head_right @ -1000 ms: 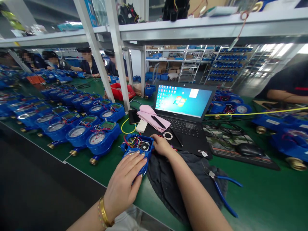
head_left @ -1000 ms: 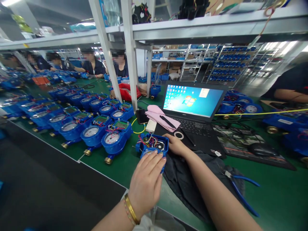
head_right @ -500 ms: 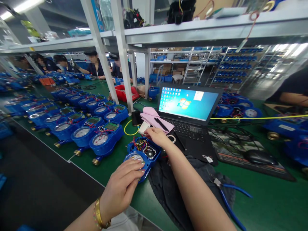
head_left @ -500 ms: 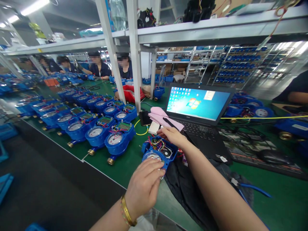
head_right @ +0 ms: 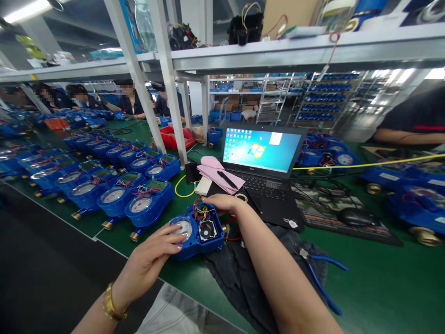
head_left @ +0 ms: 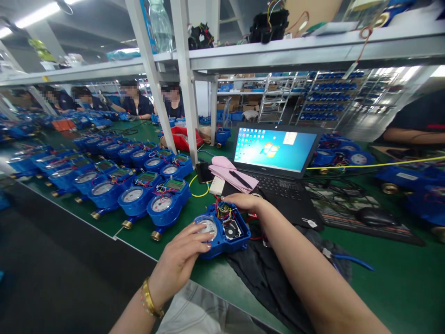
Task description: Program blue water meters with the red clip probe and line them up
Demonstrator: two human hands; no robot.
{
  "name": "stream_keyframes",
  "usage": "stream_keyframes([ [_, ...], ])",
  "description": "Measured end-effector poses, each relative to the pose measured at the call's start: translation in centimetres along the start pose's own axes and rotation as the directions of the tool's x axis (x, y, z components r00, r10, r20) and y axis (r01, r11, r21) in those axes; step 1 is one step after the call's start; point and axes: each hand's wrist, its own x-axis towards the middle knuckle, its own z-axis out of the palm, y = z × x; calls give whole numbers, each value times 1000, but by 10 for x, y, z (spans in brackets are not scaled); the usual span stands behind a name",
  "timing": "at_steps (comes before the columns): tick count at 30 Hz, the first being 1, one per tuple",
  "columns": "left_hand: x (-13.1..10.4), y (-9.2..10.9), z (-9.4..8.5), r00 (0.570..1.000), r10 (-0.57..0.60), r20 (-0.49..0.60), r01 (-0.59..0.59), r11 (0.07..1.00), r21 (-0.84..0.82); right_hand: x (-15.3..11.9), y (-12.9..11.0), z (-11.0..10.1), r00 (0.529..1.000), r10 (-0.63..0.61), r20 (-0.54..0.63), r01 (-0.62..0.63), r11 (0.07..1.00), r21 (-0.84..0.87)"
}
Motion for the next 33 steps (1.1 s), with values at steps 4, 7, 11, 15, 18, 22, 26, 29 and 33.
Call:
stream_keyframes([
  [4, -6, 1, 8, 998, -35, -48, 36, 999, 16, -2, -1, 0, 997, 52, -61, -48, 997, 67],
  [7, -10, 2, 15, 996, -48, -81, 51, 998, 36, -10, -7, -9, 976, 57, -209, -43, 997, 70],
  [11, -7, 4, 15, 993, -46, -105, 51, 997, 50, -35, -16, -21, 950, 41, -311, -21, 998, 67],
  [15, 9, 15, 10, 989, -107, -98, 115, 990, 79, -67, -24, -16, 891, -25, -453, 24, 1000, -8],
  [18, 29, 30, 16, 985, -157, -68, 167, 972, 165, -85, -31, -7, 754, -206, -624, 74, 970, -231],
  [22, 57, 46, 34, 982, -188, -4, 184, 956, 229, -98, -42, -1, 706, -276, -652, 25, 930, -367],
  [26, 72, 48, 49, 970, -244, -13, 239, 933, 269, -98, -45, -2, 720, -215, -660, -18, 945, -328],
  [29, 73, 44, 53, 950, -306, -62, 309, 895, 323, -97, -44, -3, 725, -210, -656, -10, 949, -316],
  [33, 69, 40, 49, 926, -350, -143, 376, 817, 436, -97, -49, 3, 728, -201, -656, -23, 948, -316],
])
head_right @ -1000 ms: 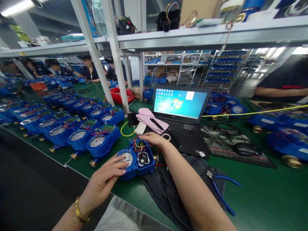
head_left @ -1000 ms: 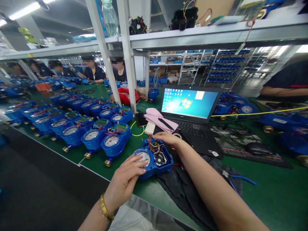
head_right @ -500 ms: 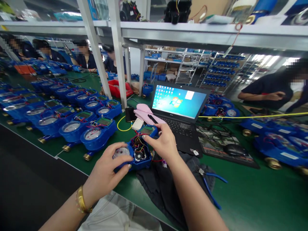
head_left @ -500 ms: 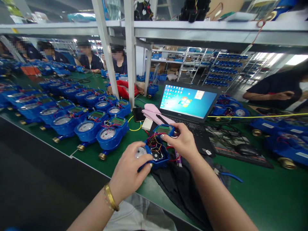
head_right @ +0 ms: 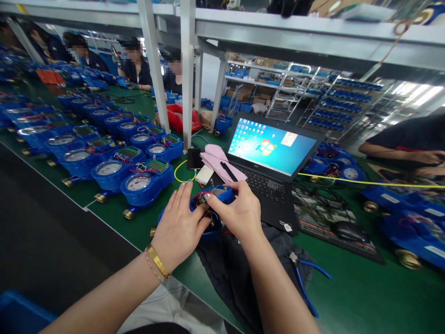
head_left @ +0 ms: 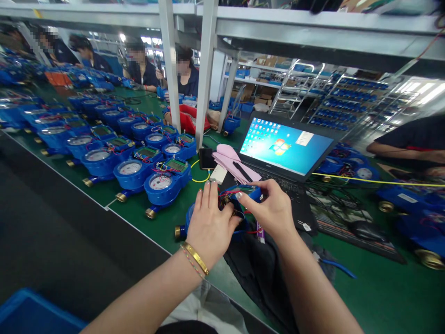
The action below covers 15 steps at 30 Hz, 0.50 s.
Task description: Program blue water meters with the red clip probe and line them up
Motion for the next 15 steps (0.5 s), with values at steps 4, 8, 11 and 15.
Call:
stream_keyframes([
  [4, -8, -9, -3, 1000, 2, -14, 0, 995, 102, -6, -7, 1, 1000, 3, 6, -3, 999, -44],
  [8, -14, -16, -3, 999, 32, 6, -33, 996, 80, -12, -9, -1, 999, -35, -6, 34, 988, -149],
  [11, -14, -18, -2, 999, 41, 13, -42, 998, 52, -18, -12, -1, 996, -81, -32, 73, 977, -202],
  [15, -13, -21, -1, 999, 53, 2, -53, 998, 20, -29, -16, 5, 985, -153, -77, 137, 974, -179],
])
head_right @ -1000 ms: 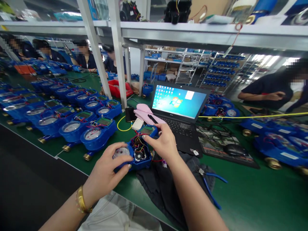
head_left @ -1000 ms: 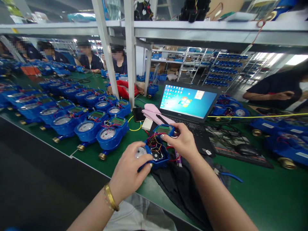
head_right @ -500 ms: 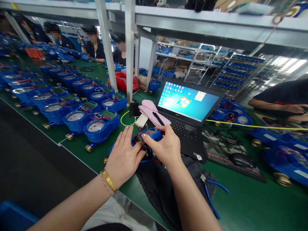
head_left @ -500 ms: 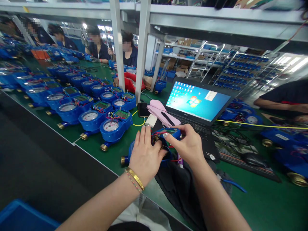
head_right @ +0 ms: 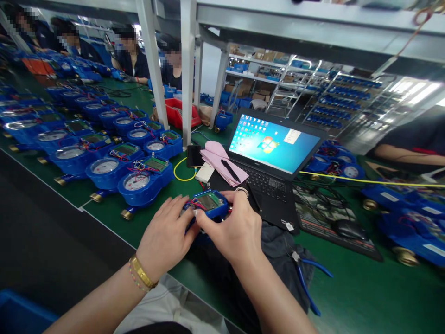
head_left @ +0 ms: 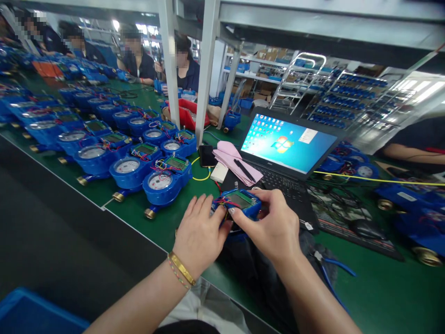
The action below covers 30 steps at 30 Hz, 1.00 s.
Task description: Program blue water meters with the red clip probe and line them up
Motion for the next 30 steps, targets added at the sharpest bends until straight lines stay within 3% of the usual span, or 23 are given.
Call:
stream_keyframes([
  [7, -4, -9, 2, 999, 36, -14, -37, 996, -83, -23, 5, 13, 993, -109, -42, 109, 994, -17],
  [11, -7, -17, 0, 995, 78, -58, -90, 969, -229, -34, 3, 17, 986, -143, -83, 136, 987, -83],
  [16, -6, -18, -11, 994, -100, -42, 72, 896, -437, -43, -11, 15, 985, -112, -130, 89, 981, -175],
  [19, -1, -13, -15, 999, -45, 29, 53, 915, -399, -46, -15, 14, 989, -72, -132, 39, 970, -238],
  [21, 2, -11, -15, 997, 26, 66, -3, 946, -325, -47, -15, 16, 992, -51, -112, 20, 965, -263],
  [25, 8, -11, -11, 990, 59, 130, -30, 976, -214, -52, -12, 19, 999, 10, -39, -19, 971, -237],
  [30, 11, -8, -11, 983, 55, 178, -30, 989, -142, -52, 13, 0, 978, -58, 201, 36, 993, 109],
])
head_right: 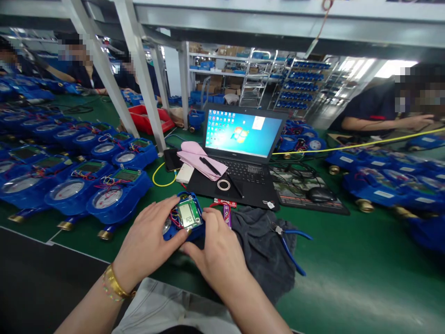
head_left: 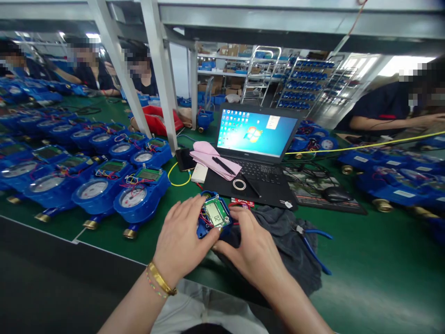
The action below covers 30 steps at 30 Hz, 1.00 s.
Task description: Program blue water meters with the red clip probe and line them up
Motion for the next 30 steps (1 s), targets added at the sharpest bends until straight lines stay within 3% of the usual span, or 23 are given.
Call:
stream_keyframes([
  [3, 1, 2, 0, 1000, -9, 5, 9, 999, 46, 5, 31, -21, 991, 94, 96, -104, 989, 105],
  [5, 2, 0, 1, 1000, 0, 3, 0, 997, 77, 11, 49, -28, 969, 216, 123, -213, 976, -34],
  [7, 3, -3, 1, 999, 32, 4, -32, 996, 83, 16, 58, -26, 940, 270, 206, -230, 952, -201],
  [9, 3, -9, 1, 998, 67, 8, -67, 995, 72, 19, 56, -16, 913, 258, 315, -175, 947, -269],
  [11, 4, -15, -2, 996, 83, 19, -84, 995, 55, 20, 48, -3, 901, 251, 353, -145, 942, -301],
  [15, 3, -26, -9, 996, 61, 71, -63, 998, 16, 21, 37, 15, 888, 287, 360, -138, 912, -386],
  [18, 1, -33, -13, 997, 18, 70, -19, 1000, 22, 24, 44, 10, 907, 276, 318, -148, 916, -372],
  [22, -3, -40, -17, 999, -24, 26, 23, 998, 65, 28, 61, -7, 957, 238, 165, -195, 951, -241],
  [26, -4, -44, -19, 1000, -30, 9, 29, 997, 68, 30, 71, -9, 986, 166, 2, -165, 983, 82],
  [30, -4, -45, -20, 999, -28, 22, 26, 997, 73, 32, 71, 1, 974, 178, -137, -102, 893, 439],
])
